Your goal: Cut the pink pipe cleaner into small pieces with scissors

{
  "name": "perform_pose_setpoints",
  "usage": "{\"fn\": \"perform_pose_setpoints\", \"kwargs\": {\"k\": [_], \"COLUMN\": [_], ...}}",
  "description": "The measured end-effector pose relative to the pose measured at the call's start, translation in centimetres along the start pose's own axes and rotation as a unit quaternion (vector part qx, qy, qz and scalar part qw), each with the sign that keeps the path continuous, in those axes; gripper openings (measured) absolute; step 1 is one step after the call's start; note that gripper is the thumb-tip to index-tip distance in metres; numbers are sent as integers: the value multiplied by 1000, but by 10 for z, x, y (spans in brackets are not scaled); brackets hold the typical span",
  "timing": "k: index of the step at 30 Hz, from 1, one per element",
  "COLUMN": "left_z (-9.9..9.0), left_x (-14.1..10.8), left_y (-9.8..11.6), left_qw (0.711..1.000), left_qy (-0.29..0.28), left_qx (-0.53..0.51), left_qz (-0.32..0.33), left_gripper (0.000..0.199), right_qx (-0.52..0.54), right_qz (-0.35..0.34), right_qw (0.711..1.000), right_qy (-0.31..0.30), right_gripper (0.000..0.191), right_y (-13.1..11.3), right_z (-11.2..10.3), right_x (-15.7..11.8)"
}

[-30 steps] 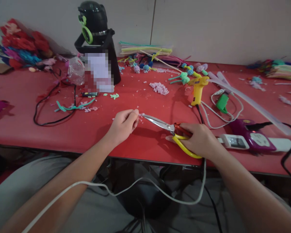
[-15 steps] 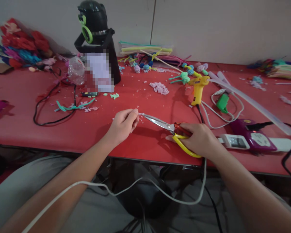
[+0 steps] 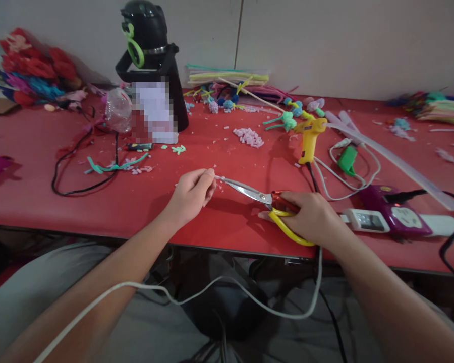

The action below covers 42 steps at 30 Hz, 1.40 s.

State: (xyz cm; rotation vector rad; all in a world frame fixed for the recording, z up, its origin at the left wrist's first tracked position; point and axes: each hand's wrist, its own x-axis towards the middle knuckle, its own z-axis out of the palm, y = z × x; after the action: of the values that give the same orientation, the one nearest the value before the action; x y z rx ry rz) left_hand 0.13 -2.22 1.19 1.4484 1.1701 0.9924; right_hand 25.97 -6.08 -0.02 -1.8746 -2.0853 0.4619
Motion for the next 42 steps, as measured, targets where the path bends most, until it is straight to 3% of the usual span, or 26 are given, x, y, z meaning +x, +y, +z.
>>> {"fn": "perform_pose_setpoints", "kwargs": {"k": [42], "left_z": [0], "left_x": [2], "left_y": [-2], "left_qw": [1000], "left_qy": [-7], "left_qx": [-7], "left_qz": [-14], "left_gripper": [34], "right_qx": [2], "right_qz": [5], "right_qw": [1000], "right_qy": [12], "right_gripper": [70], "right_y": [6], "right_z": [5], "right_x": [0]}}
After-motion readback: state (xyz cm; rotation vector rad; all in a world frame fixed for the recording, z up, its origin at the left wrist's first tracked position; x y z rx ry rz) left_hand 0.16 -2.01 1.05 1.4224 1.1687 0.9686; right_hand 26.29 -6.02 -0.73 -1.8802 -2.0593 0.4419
